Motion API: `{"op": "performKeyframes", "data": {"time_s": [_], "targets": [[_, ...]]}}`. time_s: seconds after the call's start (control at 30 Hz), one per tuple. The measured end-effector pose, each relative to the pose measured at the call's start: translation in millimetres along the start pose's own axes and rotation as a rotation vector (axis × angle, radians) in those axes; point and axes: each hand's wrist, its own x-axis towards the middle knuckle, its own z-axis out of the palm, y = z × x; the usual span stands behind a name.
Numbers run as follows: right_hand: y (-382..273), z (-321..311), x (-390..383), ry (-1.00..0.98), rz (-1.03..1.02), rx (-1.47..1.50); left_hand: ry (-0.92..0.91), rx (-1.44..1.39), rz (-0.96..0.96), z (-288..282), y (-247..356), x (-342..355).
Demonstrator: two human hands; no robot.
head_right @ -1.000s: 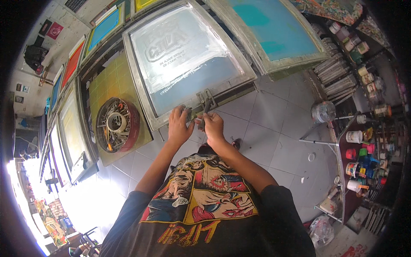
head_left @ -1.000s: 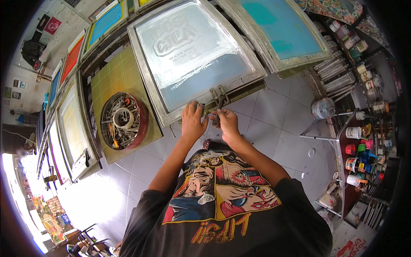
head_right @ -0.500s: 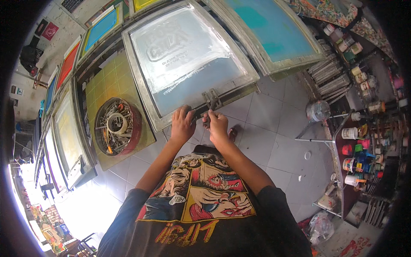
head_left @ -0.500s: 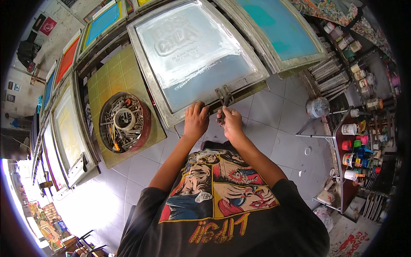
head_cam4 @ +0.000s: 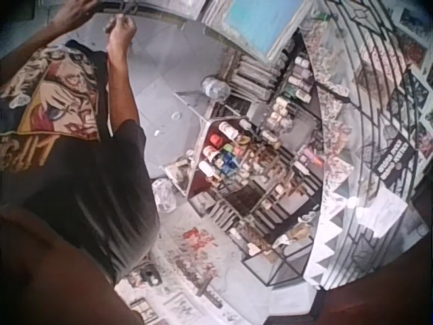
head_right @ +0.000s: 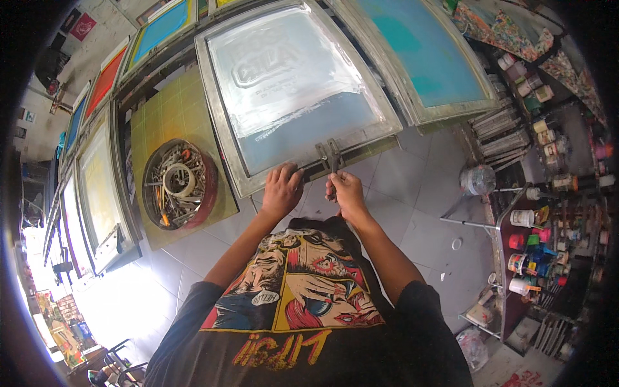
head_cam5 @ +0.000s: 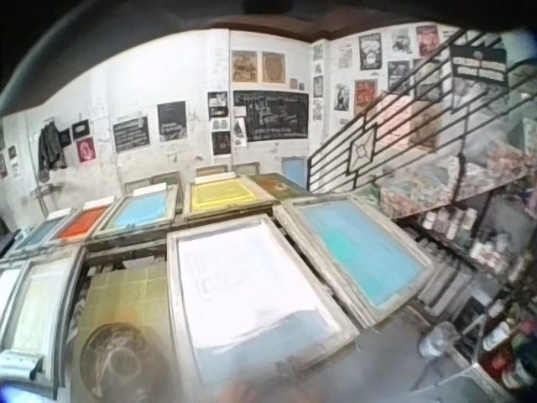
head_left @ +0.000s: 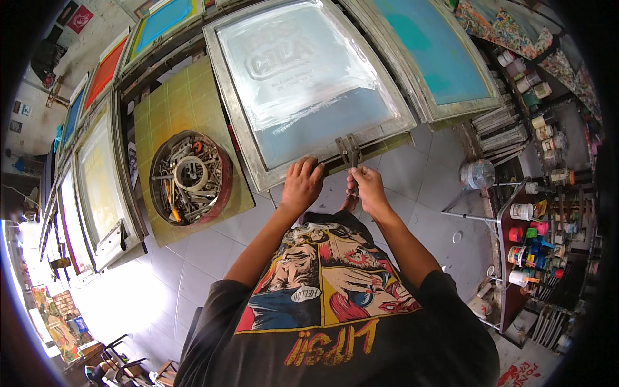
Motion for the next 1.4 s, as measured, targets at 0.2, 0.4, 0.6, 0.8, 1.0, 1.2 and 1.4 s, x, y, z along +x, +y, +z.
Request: {"op": "performKeyframes", "data": {"time_s": [0.2, 0.4, 0.6, 0.8, 1.0, 1.2, 1.4], "targets": [[-4.6, -1.9, -1.0, -0.042, 0.006, -0.068, -0.020, 0.010, -0.001, -0.5, -1.0, -0.7], [-20.0, -31.0, 5.2, -0.107, 0.017, -0.265, -0.012, 0.004, 0.000, 0.2, -1.1, -1.7], [-80.7, -65.0, 46.2, -0.399, 0.055, -0.833, -0.002, 0.000, -0.009, 1.4, -1.7, -5.0], [-159.0, -43.9, 114.2, -0.778, 0.103, -1.482, 0.028, -0.003, -0.019, 4.2, 1.4, -3.4], [-173.0, 59.7, 127.3, -0.801, 0.125, -2.347, 0.042, -0.002, -0.063, 4.8, 3.8, -6.0], [-165.4, 71.1, 133.4, -0.868, -0.258, -2.508, 0.049, -0.020, -0.060, 5.5, 4.6, -6.6], [-172.8, 56.5, 108.3, -0.920, -0.671, -2.551, 0.066, -0.018, -0.049, 6.2, 8.2, -5.3]]}}
